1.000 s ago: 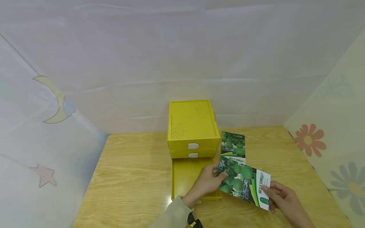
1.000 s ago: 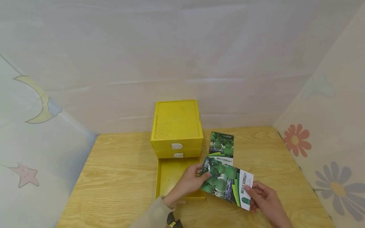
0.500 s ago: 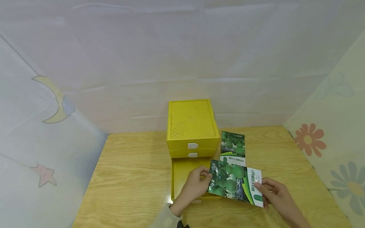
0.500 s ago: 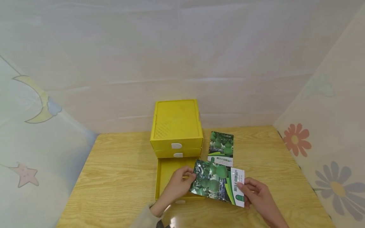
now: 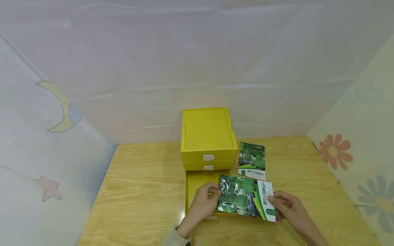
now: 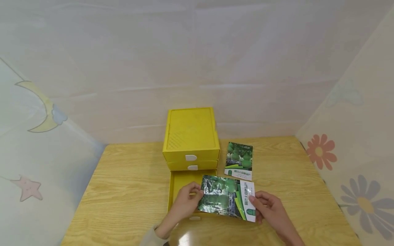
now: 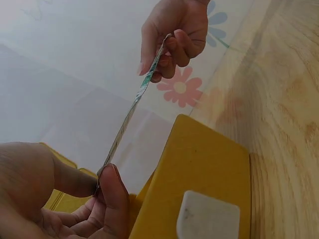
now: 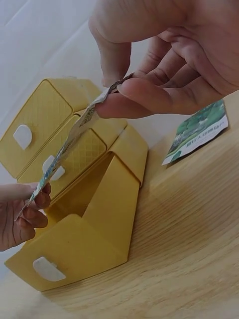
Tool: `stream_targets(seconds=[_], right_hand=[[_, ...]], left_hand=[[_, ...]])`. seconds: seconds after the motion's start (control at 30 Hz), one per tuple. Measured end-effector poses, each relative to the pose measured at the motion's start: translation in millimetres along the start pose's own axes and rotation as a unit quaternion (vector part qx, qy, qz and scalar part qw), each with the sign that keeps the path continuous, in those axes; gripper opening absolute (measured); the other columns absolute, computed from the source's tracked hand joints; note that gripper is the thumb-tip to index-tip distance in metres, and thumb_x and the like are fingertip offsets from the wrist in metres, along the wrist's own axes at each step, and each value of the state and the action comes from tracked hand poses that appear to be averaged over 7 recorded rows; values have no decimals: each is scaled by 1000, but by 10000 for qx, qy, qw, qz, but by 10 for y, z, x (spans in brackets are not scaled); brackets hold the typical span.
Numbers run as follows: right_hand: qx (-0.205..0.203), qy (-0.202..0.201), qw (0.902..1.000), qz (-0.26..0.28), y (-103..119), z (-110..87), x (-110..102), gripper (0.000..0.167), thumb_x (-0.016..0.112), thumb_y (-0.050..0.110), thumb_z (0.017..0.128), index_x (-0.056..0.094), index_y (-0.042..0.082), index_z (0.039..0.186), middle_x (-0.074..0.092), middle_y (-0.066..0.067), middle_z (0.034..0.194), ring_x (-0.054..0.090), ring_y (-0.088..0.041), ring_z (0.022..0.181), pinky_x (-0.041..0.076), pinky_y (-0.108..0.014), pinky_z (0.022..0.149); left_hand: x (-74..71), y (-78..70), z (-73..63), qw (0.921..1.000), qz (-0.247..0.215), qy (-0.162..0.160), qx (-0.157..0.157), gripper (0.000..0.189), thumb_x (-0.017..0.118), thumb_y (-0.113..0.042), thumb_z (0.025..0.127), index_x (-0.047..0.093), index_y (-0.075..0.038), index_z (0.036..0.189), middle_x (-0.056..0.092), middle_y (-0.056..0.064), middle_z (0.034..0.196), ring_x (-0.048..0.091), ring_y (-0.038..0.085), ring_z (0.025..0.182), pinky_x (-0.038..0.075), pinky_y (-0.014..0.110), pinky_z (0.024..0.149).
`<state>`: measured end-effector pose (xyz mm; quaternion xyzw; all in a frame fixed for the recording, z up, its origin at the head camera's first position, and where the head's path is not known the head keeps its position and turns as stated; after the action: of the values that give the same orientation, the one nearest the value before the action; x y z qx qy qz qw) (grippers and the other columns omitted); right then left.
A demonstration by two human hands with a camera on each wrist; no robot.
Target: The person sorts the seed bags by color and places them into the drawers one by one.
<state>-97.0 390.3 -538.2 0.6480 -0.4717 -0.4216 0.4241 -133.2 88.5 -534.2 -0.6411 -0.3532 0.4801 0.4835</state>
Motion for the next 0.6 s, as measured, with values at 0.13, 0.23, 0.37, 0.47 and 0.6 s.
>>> stream_targets(seconds=[0.13,0.23,0.37,0.47,0.6], right_hand=[[58,254,9996,119,-31,59,116,27,56,24,114,65,0,120,76,-3,83,65,-16,62,58,-32,58],[153,377,9990,201,-51,79,197,28,57,27,113,65,1,121,76,-5,83,71,-20,67,60,-32,60],[77,501,9984,258,-30,121,304,31,57,27,113,64,-2,124,75,-5,80,73,-21,68,59,-31,60],[-35,511,9984,230,-5,143,362,32,58,26,112,63,-5,122,72,-4,74,73,-21,65,59,-31,59],[-132,407,9990,147,22,173,418,34,59,24,112,62,-8,120,71,-5,72,72,-20,63,59,-31,57]], left_hand=[[-124,32,-27,9999,-6,-102,42,18,64,-23,108,69,-7,115,72,2,107,76,30,107,64,43,94],[-199,55,-49,9999,-4,-137,50,20,63,-22,108,68,-4,116,72,6,108,75,33,106,65,43,89],[-300,77,-66,9996,21,-263,-34,21,63,-22,108,68,-4,117,71,5,108,74,27,104,64,36,83],[-362,85,-77,9994,61,-349,-54,20,65,-22,108,69,-5,116,72,3,107,74,23,101,64,32,81],[-421,101,-88,9991,116,-397,7,19,65,-21,107,69,-3,114,72,5,104,74,22,98,63,30,76]])
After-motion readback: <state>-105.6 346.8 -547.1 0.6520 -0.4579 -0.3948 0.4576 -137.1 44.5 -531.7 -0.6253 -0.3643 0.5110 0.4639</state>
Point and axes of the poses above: each hand's wrist, its own z-axis towards the middle knuckle, its own x-axis out of the palm, y = z × x, the point moved 6 cm from there along z, towards the middle knuckle
